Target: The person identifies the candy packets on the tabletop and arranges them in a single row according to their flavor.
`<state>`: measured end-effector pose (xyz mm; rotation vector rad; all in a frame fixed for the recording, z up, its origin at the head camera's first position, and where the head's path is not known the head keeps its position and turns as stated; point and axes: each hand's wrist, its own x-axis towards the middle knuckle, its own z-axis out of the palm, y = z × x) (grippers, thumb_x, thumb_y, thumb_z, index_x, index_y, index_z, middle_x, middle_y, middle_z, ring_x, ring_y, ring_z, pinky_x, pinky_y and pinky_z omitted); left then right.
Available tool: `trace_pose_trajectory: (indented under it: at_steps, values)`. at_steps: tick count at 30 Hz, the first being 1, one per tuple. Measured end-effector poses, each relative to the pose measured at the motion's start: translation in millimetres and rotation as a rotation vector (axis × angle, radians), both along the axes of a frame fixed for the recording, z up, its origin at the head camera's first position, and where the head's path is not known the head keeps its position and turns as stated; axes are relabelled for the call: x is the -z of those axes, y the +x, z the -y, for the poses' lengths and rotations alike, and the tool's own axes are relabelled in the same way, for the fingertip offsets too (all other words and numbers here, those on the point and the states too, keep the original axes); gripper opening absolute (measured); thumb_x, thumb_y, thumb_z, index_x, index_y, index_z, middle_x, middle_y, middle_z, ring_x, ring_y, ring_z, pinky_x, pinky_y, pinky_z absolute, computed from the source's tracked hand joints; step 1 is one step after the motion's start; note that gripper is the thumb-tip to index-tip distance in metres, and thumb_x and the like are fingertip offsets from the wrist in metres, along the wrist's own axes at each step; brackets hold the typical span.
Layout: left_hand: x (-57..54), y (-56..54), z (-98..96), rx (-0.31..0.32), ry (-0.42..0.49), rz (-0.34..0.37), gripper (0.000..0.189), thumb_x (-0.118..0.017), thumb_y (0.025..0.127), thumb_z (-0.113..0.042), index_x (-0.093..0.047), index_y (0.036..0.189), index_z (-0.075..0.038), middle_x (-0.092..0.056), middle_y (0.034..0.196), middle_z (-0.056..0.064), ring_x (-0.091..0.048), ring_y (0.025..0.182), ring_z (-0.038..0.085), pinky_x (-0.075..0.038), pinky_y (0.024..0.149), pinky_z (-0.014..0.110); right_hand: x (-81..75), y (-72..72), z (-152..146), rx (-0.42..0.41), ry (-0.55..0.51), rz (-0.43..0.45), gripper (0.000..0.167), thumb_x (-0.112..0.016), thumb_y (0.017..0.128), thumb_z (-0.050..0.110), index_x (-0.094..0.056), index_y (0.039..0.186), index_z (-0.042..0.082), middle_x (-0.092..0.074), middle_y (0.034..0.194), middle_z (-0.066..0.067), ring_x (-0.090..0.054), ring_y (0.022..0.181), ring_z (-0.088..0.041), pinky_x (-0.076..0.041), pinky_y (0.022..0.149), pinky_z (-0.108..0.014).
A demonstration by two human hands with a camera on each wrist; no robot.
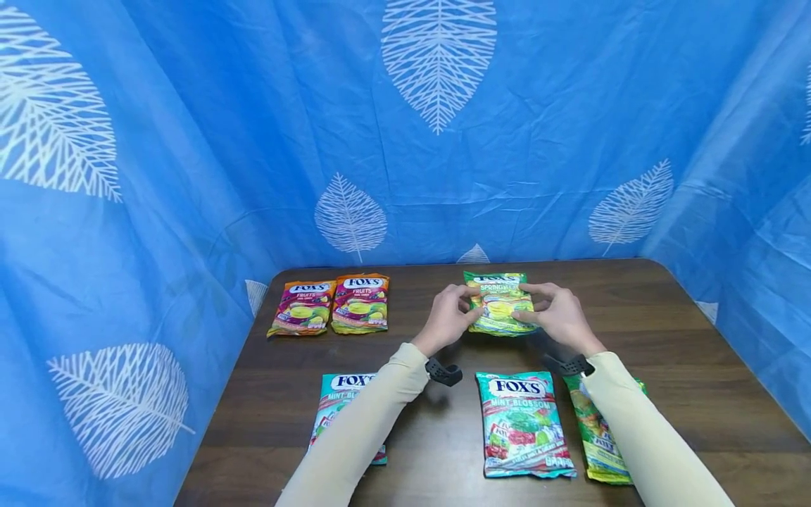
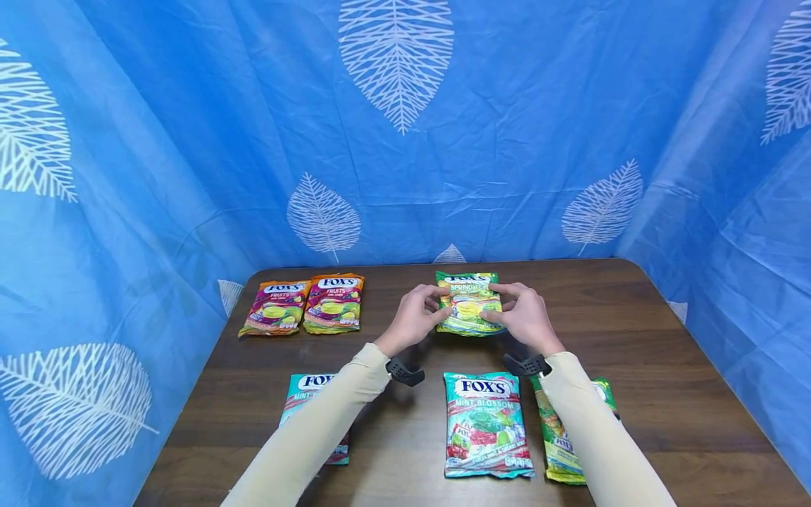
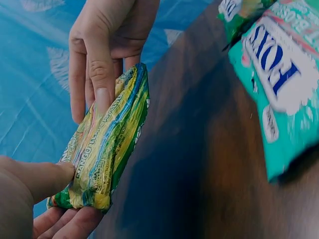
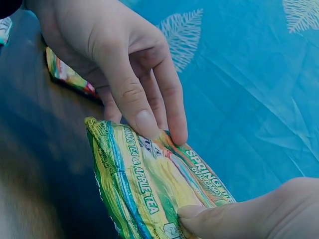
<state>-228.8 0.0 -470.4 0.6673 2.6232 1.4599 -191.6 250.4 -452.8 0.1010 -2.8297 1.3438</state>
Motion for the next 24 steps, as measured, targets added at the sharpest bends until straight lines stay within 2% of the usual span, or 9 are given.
trace_pose_trajectory:
  at_steps: [6,10,24]
  values:
    - [-3.4,-3.8,25.0,-0.003,0.007,0.000,0.039,-0.076,0.106,-0.014,-0.070,0.143,-0.006,-0.066,0.128,0.011,-0.067,0.104,0.022,-0.057,0.079,0.027,1.6,-12.5,21.7,-0.002,-0.018,0.003,0.063,-0.088,0.096,0.018,-0.063,0.152,0.002,-0.054,0.154,-0.028,-0.068,0.109,-0.040,-0.058,0.074,-0.039]
    - [-1.6,-5.8,41.6,-0.004,0.002,0.001,0.040,-0.075,0.106,-0.015,-0.069,0.145,-0.006,-0.066,0.129,0.012,-0.068,0.105,0.022,-0.059,0.080,0.029,5.2,-16.5,36.6,0.001,-0.032,0.000,0.063,-0.089,0.094,0.015,-0.064,0.151,0.002,-0.057,0.151,-0.026,-0.069,0.109,-0.040,-0.059,0.075,-0.039]
    - [-0.7,-16.8,86.8,-0.093,-0.017,-0.012,0.046,-0.077,0.104,-0.014,-0.066,0.148,-0.005,-0.066,0.122,0.015,-0.067,0.102,0.026,-0.060,0.082,0.036,11.4,-39.0,86.2,-0.052,-0.095,-0.016,0.067,-0.089,0.091,0.007,-0.062,0.152,0.000,-0.057,0.149,-0.027,-0.071,0.107,-0.039,-0.058,0.073,-0.033]
